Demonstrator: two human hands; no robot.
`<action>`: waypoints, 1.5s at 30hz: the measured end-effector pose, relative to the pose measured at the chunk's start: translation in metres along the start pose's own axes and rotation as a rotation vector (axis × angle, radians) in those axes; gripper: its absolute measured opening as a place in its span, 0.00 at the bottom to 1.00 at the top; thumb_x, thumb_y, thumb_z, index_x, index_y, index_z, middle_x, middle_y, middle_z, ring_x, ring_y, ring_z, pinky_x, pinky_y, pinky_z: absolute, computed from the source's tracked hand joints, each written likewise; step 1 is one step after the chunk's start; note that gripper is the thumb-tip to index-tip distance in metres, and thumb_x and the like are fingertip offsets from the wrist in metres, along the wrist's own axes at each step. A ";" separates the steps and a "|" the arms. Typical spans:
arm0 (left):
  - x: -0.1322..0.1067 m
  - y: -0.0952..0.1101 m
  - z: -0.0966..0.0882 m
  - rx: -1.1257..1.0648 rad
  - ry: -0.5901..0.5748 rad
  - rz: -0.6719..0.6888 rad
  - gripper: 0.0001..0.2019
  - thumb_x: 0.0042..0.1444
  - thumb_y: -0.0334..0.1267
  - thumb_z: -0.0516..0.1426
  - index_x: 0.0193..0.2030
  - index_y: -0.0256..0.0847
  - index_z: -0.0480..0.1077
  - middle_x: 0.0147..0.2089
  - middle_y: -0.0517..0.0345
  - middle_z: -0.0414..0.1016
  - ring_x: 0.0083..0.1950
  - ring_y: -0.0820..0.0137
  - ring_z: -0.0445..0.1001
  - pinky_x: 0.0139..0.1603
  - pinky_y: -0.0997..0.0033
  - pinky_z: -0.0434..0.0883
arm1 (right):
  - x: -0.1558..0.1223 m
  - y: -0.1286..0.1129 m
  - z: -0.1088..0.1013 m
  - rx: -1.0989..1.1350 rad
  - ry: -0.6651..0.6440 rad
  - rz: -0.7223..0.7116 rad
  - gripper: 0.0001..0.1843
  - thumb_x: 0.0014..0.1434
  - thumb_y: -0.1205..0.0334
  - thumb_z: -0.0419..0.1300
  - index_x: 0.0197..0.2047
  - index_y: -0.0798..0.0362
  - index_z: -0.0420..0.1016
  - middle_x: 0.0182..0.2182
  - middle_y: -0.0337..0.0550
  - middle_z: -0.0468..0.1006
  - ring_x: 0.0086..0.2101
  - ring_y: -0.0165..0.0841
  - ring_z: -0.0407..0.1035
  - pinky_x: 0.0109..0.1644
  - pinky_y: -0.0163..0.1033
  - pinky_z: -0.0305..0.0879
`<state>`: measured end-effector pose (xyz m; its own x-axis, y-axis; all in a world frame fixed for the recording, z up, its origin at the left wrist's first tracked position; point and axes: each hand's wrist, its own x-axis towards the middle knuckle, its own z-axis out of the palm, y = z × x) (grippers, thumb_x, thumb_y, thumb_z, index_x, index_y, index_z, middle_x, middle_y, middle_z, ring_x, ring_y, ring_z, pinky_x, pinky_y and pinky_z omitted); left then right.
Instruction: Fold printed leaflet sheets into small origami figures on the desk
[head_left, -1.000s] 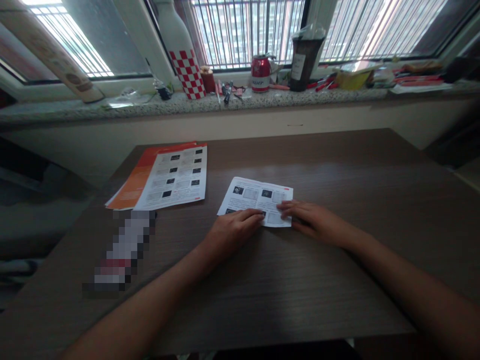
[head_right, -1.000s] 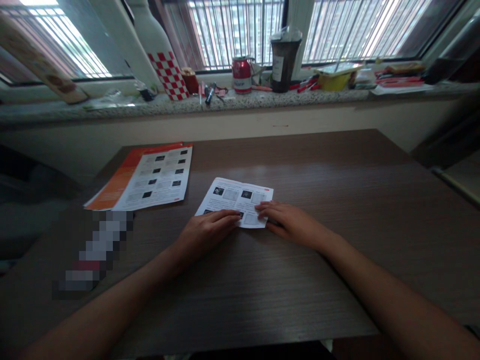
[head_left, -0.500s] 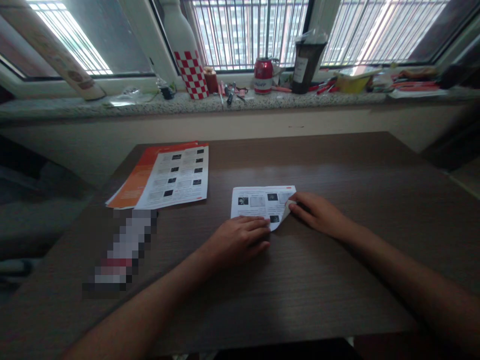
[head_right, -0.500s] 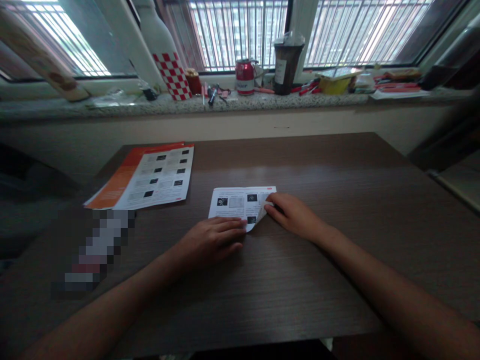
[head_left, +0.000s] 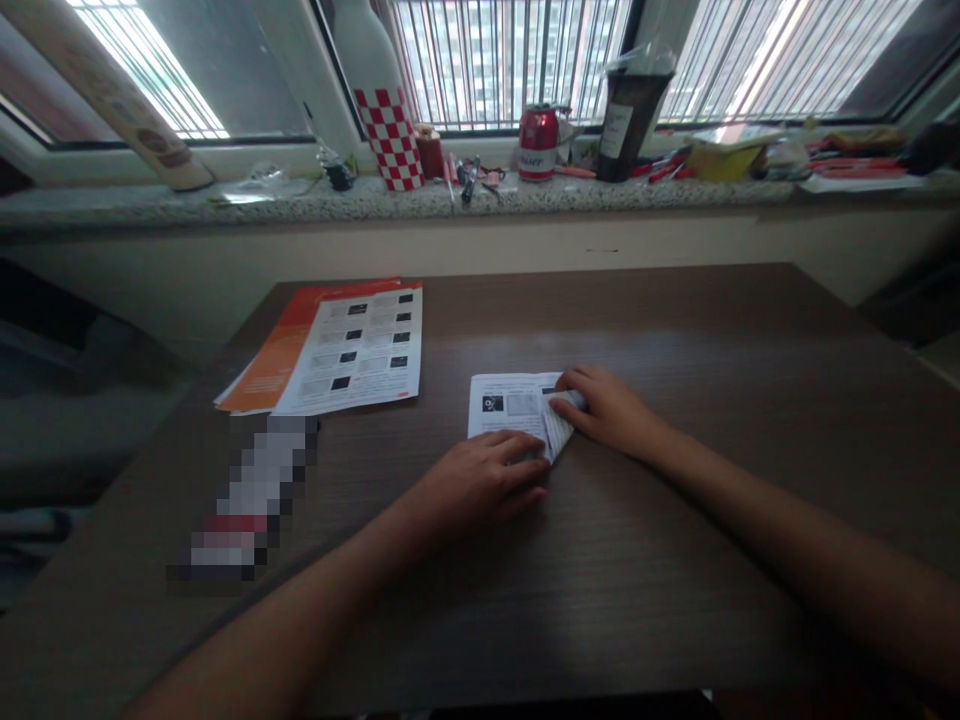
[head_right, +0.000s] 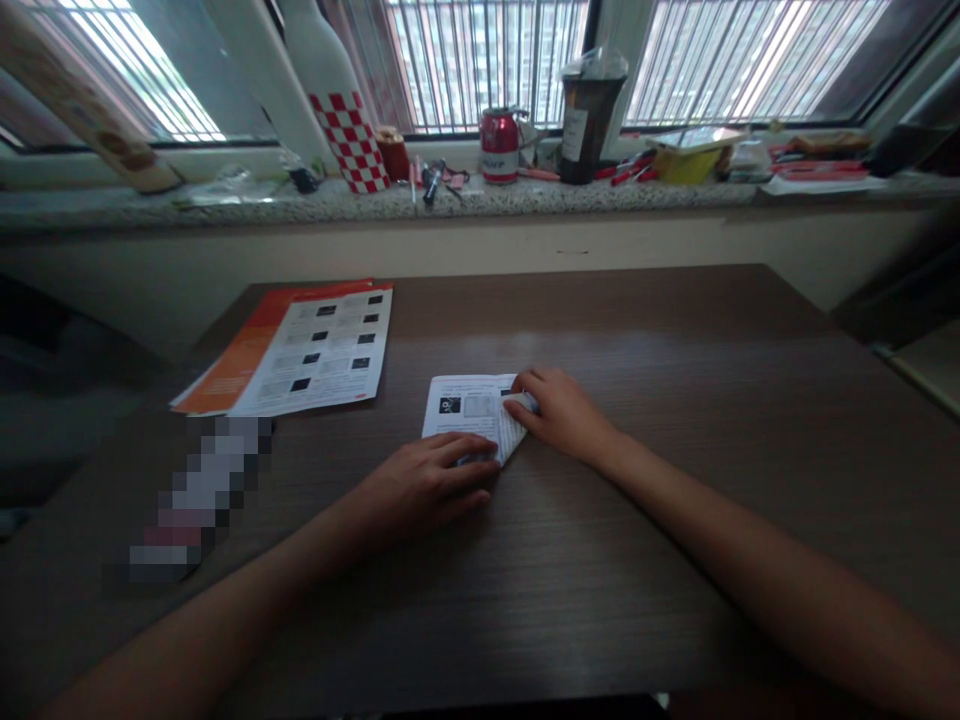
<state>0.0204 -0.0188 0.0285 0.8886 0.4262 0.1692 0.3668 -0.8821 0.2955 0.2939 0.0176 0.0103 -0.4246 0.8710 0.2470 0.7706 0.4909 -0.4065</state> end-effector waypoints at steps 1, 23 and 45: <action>0.000 0.000 0.000 -0.001 -0.002 -0.004 0.14 0.74 0.42 0.57 0.61 0.42 0.74 0.65 0.46 0.74 0.63 0.53 0.76 0.61 0.49 0.78 | 0.000 0.000 0.002 -0.005 0.011 0.008 0.10 0.72 0.53 0.58 0.45 0.50 0.74 0.43 0.49 0.78 0.45 0.45 0.72 0.50 0.49 0.68; 0.002 0.004 0.001 0.090 -0.057 -0.019 0.23 0.75 0.47 0.56 0.72 0.42 0.68 0.72 0.52 0.70 0.67 0.56 0.71 0.66 0.53 0.72 | -0.001 -0.005 0.014 -0.118 0.115 0.029 0.09 0.70 0.55 0.61 0.47 0.49 0.75 0.43 0.50 0.76 0.45 0.47 0.71 0.50 0.53 0.70; -0.004 0.006 -0.007 0.060 -0.108 -0.066 0.24 0.74 0.46 0.57 0.73 0.46 0.66 0.72 0.43 0.66 0.67 0.52 0.72 0.62 0.53 0.76 | -0.040 0.009 -0.007 -0.014 -0.193 -0.330 0.29 0.73 0.54 0.60 0.75 0.38 0.63 0.72 0.43 0.67 0.71 0.44 0.59 0.77 0.67 0.44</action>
<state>0.0170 -0.0248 0.0358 0.8851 0.4629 0.0479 0.4388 -0.8645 0.2451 0.3213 -0.0130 0.0029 -0.7314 0.6544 0.1919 0.5837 0.7462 -0.3200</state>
